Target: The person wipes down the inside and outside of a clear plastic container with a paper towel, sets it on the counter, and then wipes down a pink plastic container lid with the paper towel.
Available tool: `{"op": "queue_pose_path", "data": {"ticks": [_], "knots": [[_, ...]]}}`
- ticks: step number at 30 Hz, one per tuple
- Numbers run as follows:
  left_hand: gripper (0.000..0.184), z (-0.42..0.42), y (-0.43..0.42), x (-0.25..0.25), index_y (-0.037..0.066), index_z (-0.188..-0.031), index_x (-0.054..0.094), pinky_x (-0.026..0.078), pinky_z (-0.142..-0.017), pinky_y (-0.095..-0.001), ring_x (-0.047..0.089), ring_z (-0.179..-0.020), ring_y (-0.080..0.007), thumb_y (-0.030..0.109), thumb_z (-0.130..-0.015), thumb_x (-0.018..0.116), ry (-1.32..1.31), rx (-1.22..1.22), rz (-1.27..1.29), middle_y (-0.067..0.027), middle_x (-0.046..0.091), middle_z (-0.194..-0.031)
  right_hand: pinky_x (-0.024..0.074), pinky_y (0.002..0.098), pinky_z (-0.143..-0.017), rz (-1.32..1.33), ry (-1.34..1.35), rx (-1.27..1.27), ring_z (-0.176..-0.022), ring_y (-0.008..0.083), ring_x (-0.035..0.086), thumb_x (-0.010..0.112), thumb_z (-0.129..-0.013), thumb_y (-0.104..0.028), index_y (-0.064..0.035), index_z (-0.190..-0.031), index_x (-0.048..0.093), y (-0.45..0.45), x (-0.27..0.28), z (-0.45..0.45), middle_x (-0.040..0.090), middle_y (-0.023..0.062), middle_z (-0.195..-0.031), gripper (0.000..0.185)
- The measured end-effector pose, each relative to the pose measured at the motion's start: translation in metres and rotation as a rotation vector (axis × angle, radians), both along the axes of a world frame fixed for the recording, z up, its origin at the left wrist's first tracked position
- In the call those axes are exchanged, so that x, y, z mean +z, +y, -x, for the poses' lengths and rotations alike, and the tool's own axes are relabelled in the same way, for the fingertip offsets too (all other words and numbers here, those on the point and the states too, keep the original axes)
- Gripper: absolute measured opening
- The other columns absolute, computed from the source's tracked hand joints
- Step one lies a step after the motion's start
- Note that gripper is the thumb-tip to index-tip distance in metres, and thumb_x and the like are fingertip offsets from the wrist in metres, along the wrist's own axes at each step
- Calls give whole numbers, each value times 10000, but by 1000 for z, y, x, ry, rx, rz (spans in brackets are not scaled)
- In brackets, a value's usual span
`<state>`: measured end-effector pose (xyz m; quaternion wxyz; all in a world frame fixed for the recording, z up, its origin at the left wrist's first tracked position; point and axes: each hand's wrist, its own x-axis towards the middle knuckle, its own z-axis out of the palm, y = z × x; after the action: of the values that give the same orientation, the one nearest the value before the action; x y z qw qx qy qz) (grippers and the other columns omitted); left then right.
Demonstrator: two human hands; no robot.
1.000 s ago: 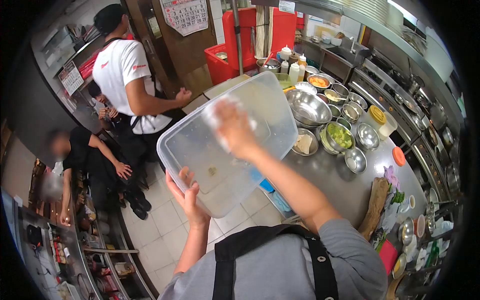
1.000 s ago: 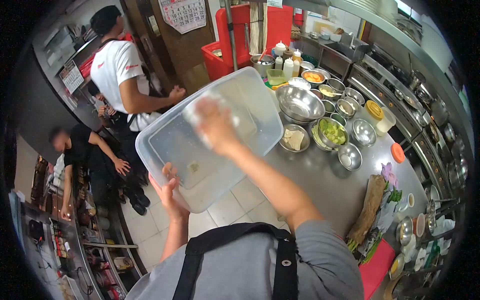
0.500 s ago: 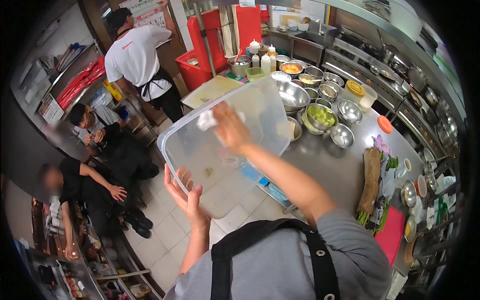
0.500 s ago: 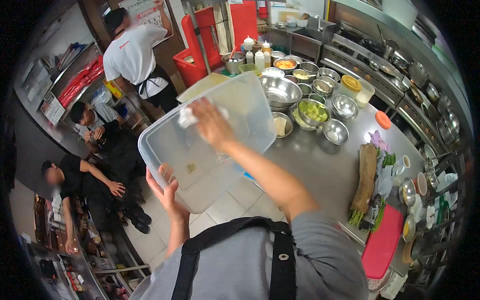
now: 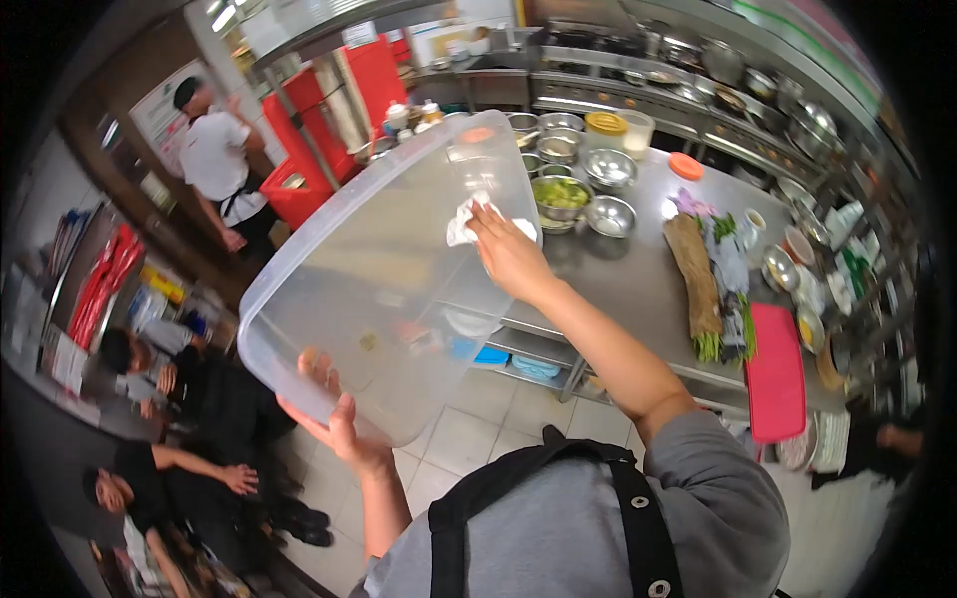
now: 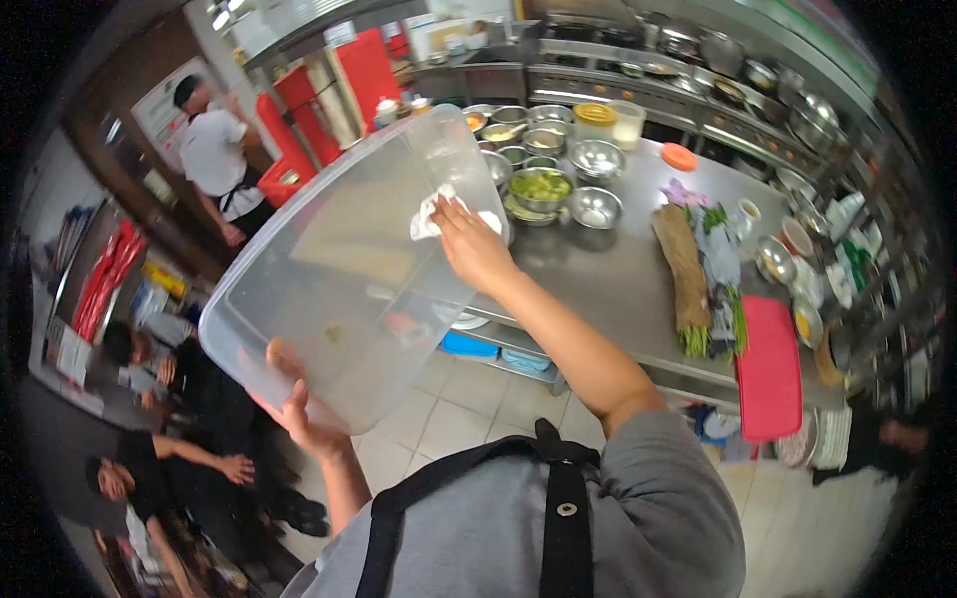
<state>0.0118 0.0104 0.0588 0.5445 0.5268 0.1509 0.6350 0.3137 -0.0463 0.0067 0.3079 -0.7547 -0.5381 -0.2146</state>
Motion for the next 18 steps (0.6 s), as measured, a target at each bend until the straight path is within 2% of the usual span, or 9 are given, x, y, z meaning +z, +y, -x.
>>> {"op": "queue_pose_path", "data": {"ticks": [1,4,6,8,10,13,15,18], "knots": [[909,0,2,1,36,-1444,257,254,-1107,-504,437,-1272,-348,258,-673,684,-20,-34,-14,-208,437,-1400,367,436,-1101,9,209,8,-1364,316,418,466,-988,-165,-24,-1311,523,-20,5,12,450,166,-1462,357],[928,-17,-2,8,39,-1453,248,245,-1115,-515,419,-1302,-364,263,-671,695,-18,-165,-91,-212,426,-1414,372,433,-1099,185,183,-168,-1346,323,440,482,-983,-189,-44,-1315,534,-59,-6,33,485,169,-1431,366],[929,-42,-11,4,34,-1465,237,238,-1126,-520,406,-1316,-376,267,-682,682,2,-196,-159,-225,417,-1417,352,440,-1114,276,423,-56,-1340,321,448,494,-976,-192,-56,-1305,558,-85,39,97,512,166,-1407,362],[904,-64,-29,3,21,-1473,231,252,-1131,-516,410,-1311,-379,262,-702,638,53,-199,-223,-250,411,-1418,328,452,-1128,-7,116,112,-1340,320,449,507,-966,-201,-83,-1288,586,-81,2,141,521,142,-1409,352],[901,-79,-45,1,21,-1462,238,232,-1134,-536,398,-1325,-390,272,-698,643,44,-254,-274,-251,411,-1420,305,457,-1142,2,165,98,-1338,304,453,523,-956,-198,-111,-1283,601,-104,13,168,526,107,-1412,347],[907,-89,-65,-4,14,-1459,238,235,-1128,-541,398,-1326,-395,280,-694,647,-17,-349,-335,-252,414,-1418,296,463,-1149,-21,303,0,-1345,281,442,548,-942,-247,-152,-1282,604,-153,6,105,535,70,-1405,357],[910,-89,-76,8,5,-1457,236,234,-1128,-544,398,-1326,-398,280,-693,648,-34,-436,-322,-254,410,-1423,295,466,-1148,-90,243,-259,-1349,255,437,513,-959,-224,-127,-1286,596,-204,5,65,525,55,-1418,351],[926,-101,-107,12,-12,-1458,226,228,-1138,-546,401,-1325,-401,284,-691,651,-82,-556,-257,-264,398,-1432,286,460,-1151,-100,212,-544,-1361,298,421,461,-986,-216,-121,-1338,559,-255,8,57,521,93,-1417,378]]}}
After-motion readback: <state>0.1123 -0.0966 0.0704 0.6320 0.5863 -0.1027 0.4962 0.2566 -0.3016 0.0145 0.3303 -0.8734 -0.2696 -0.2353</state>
